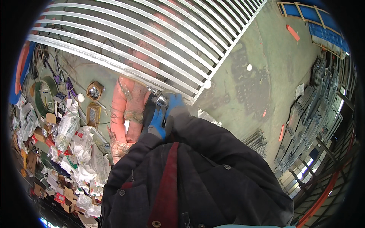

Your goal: The person welds along the seams of a large white metal grate using a handheld welding torch. They move the torch steadily along the joints, then set the torch down and pick up a red clamp, attaching it to the grate.

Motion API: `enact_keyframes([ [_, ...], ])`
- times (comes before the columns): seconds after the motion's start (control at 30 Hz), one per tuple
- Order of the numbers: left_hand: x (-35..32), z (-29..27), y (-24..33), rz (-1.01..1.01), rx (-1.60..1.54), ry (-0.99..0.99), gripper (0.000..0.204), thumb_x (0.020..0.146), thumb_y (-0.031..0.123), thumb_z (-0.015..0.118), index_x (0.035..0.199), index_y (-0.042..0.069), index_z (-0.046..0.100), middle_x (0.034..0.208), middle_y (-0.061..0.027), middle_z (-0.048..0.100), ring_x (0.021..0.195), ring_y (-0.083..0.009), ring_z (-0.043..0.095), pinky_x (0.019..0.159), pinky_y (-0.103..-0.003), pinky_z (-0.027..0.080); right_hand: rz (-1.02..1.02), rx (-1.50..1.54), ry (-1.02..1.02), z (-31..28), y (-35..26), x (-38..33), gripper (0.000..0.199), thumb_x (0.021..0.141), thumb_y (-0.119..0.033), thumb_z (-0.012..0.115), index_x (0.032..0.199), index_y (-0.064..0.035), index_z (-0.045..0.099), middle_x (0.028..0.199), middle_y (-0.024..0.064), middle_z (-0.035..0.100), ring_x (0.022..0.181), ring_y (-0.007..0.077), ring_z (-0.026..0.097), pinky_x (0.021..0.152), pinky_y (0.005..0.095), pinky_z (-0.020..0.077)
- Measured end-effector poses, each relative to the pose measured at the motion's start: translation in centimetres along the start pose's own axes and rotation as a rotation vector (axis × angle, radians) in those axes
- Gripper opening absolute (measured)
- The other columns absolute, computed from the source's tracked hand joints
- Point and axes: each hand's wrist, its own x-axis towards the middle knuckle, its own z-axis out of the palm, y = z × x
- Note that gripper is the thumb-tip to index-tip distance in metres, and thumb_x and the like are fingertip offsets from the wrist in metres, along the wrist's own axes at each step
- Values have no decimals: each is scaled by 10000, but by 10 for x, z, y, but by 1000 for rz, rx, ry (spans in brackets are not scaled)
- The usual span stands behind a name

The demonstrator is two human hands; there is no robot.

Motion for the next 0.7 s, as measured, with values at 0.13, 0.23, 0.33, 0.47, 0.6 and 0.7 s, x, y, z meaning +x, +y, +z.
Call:
enact_keyframes([
  [0.13, 0, -4, -3, -8, -16, 31, 646, 985, 274, 657, 1484, -81, 451, 1535, -358, 403, 1418, -508, 410, 1166, -473, 372, -25, -2, -7, 1, -7, 4, 561, 872, -269, 709, 1377, -126, 512, 1333, 221, 477, 1252, 442, 558, 1006, 525, 519],
  [0.23, 4, -18, -4, -57, -17, 83, 630, 993, 270, 649, 1481, -79, 456, 1535, -350, 410, 1424, -495, 410, 1167, -469, 370, -60, -46, -57, 3, -25, 16, 537, 885, -252, 696, 1357, -87, 501, 1301, 238, 487, 1214, 458, 569, 988, 523, 518],
  [0.33, 6, -31, -4, -79, -105, 119, 608, 1010, 239, 635, 1499, -67, 443, 1527, -334, 439, 1434, -460, 421, 1174, -457, 365, -111, -105, -51, 10, -39, 23, 498, 893, -247, 685, 1323, -71, 507, 1274, 247, 495, 1198, 460, 578, 979, 525, 516],
  [0.47, 3, -36, -5, -89, -58, 144, 632, 1003, 269, 637, 1506, -56, 432, 1542, -330, 410, 1423, -468, 425, 1163, -452, 375, -156, -217, -23, 22, -47, 29, 532, 877, -295, 705, 1339, -122, 505, 1299, 218, 474, 1199, 462, 574, 956, 547, 540],
  [0.6, 8, -38, -4, -81, -118, 231, 623, 1001, 250, 642, 1501, -58, 434, 1531, -328, 424, 1419, -460, 432, 1155, -454, 384, -141, -118, -17, 26, -48, 39, 532, 887, -319, 706, 1342, -127, 509, 1294, 225, 484, 1179, 468, 587, 958, 558, 531],
  [0.7, 15, -46, -2, -108, -163, 282, 606, 1000, 233, 648, 1489, -63, 446, 1521, -327, 435, 1414, -460, 439, 1150, -453, 390, -155, -88, -30, 28, -56, 51, 538, 885, -333, 713, 1337, -119, 514, 1301, 231, 485, 1190, 467, 586, 961, 561, 526],
])
